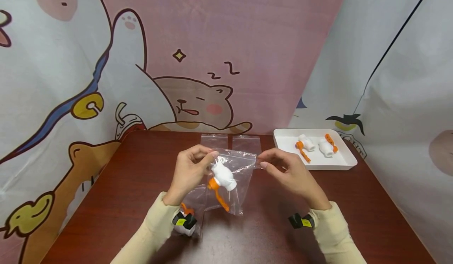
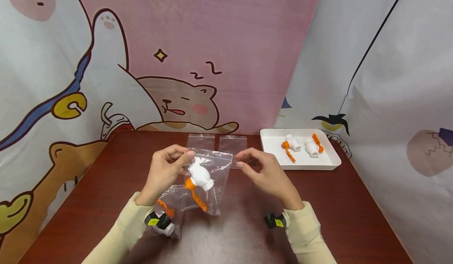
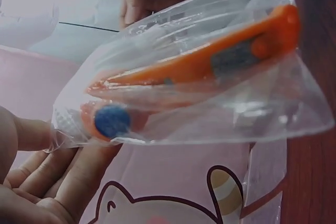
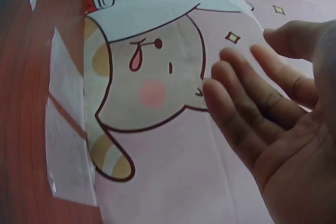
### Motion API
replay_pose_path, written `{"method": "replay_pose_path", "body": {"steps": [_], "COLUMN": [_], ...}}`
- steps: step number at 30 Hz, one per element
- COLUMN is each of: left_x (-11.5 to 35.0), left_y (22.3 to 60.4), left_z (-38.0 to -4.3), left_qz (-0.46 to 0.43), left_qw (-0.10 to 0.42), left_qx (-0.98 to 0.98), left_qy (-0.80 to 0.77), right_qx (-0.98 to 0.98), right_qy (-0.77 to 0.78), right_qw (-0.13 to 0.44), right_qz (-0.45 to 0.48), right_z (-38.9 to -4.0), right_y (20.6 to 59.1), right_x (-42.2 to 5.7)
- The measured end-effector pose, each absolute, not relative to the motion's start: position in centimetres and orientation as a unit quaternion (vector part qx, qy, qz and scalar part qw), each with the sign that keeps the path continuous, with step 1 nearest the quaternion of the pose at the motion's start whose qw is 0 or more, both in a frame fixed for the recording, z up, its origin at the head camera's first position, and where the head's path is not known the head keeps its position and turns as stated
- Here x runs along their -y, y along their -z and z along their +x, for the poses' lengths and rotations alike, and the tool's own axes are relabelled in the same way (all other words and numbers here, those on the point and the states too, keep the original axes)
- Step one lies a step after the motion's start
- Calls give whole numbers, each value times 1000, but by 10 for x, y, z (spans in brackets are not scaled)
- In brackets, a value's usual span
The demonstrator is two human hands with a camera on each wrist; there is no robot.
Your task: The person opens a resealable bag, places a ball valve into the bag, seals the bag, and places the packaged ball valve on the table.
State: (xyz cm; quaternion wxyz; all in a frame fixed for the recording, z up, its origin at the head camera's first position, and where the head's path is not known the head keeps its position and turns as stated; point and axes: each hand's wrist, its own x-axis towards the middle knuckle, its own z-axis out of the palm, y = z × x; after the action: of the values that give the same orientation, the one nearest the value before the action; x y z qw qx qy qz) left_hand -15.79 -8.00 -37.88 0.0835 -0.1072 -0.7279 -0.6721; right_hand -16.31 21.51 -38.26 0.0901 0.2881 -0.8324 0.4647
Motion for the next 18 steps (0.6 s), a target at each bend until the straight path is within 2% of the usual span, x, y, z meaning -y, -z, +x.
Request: {"method": "replay_pose_path", "body": {"steps": [9,18], "left_x": [94,102], "left_y": [398,424], "left_z": [-174,-186], "left_qz": [-37,37], "left_qw": [57,-20], "left_qx": [730,724], "left_qy": [680,688], "right_qx": [888,939], "right_qy": [-388,-289], "right_qw": [95,88], "right_qz": [226,165], "right_z": [-181,-200], "right_y": [398,422], "right_x": [-240,-273]}}
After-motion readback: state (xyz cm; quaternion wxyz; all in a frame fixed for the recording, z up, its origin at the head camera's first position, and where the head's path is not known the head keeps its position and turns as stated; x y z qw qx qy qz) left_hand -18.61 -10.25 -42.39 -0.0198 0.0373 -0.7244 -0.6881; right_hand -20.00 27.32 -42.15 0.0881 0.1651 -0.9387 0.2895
